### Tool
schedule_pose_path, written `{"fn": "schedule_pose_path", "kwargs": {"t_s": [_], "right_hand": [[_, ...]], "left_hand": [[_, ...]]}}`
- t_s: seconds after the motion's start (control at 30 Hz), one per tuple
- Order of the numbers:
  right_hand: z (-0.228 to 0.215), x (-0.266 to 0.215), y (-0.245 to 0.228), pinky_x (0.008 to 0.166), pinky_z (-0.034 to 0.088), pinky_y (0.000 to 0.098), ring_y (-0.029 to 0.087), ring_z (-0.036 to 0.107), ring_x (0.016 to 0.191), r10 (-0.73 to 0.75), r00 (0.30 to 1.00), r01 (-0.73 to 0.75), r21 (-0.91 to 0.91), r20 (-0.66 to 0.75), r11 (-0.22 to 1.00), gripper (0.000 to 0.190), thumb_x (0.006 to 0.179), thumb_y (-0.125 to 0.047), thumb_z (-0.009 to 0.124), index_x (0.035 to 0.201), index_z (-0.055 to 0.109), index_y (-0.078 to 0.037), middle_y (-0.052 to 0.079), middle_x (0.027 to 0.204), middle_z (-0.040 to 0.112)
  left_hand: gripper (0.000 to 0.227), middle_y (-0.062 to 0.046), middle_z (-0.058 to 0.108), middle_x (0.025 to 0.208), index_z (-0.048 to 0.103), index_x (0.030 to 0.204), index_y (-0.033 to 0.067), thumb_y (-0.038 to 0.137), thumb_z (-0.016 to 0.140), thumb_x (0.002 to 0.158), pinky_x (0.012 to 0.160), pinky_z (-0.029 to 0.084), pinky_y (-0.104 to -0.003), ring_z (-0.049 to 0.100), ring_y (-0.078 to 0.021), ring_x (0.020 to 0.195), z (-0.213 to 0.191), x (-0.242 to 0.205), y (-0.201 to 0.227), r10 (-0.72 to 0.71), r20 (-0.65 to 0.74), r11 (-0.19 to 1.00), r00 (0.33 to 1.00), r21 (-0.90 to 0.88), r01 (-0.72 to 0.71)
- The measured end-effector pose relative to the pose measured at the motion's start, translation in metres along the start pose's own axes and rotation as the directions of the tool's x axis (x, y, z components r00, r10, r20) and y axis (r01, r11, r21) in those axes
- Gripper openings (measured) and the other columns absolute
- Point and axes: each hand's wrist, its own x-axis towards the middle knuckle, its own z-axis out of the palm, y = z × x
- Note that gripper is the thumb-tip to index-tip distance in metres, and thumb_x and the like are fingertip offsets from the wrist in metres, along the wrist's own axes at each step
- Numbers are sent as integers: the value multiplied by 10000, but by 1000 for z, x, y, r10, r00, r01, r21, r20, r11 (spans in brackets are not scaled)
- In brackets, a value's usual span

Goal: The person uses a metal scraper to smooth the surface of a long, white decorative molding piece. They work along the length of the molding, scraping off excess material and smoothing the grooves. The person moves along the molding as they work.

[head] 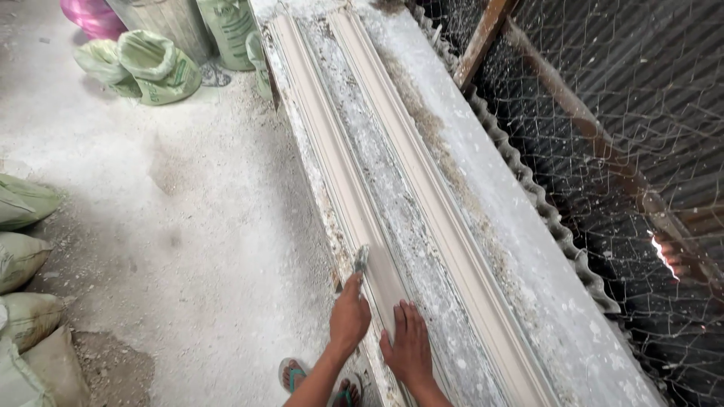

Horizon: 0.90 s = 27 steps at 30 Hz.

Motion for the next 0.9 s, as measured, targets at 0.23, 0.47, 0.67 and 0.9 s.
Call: {"fn": "schedule_pose_path", "kwargs": {"t_s": [0.23, 0.47, 0.67, 0.9], "right_hand": [[13, 0, 8, 1197, 320, 490, 349, 375, 1467, -6, 1000, 6, -43, 2, 999, 736, 850, -362, 645, 1457, 389, -34, 161, 1525, 424], [-10, -12, 1, 1215, 275, 512, 394, 306, 1495, 17, 994, -16, -13, 106, 1000, 729, 883, -325, 650, 1469, 359, -3, 195, 1555, 353], [-13, 44, -7, 1198, 337, 522, 424, 424, 1402, -78, 995, 71, 102, 68, 992, 545, 931, -241, 627, 1398, 462, -14, 206, 1440, 439], [3, 140, -1, 1114, 420, 484, 339, 522, 1314, -29, 998, 10, 303, 57, 953, 188, 1044, -259, 571, 968, 591, -88, 65, 1234, 580]], "left_hand": [[610, -101, 585, 1421, 472, 1417, 121, 6, 494, 818, 884, 551, -512, 673, -405, 1073, 2, 2, 3, -60, 42, 995, 997, -80, 64], [553, -163, 469, 1531, 422, 1455, 57, 30, 426, 903, 928, 548, -502, 630, -427, 1156, -11, -15, 17, -23, 67, 995, 997, -96, 29], [604, -141, 449, 1554, 424, 1503, 91, 55, 464, 902, 779, 568, -582, 676, -498, 943, -3, 53, -10, -65, 68, 995, 996, -66, 70], [582, -146, 460, 1559, 440, 1531, 155, 83, 427, 954, 788, 604, -609, 692, -514, 1013, -12, 52, -13, -113, 181, 975, 977, -168, 144]]}}
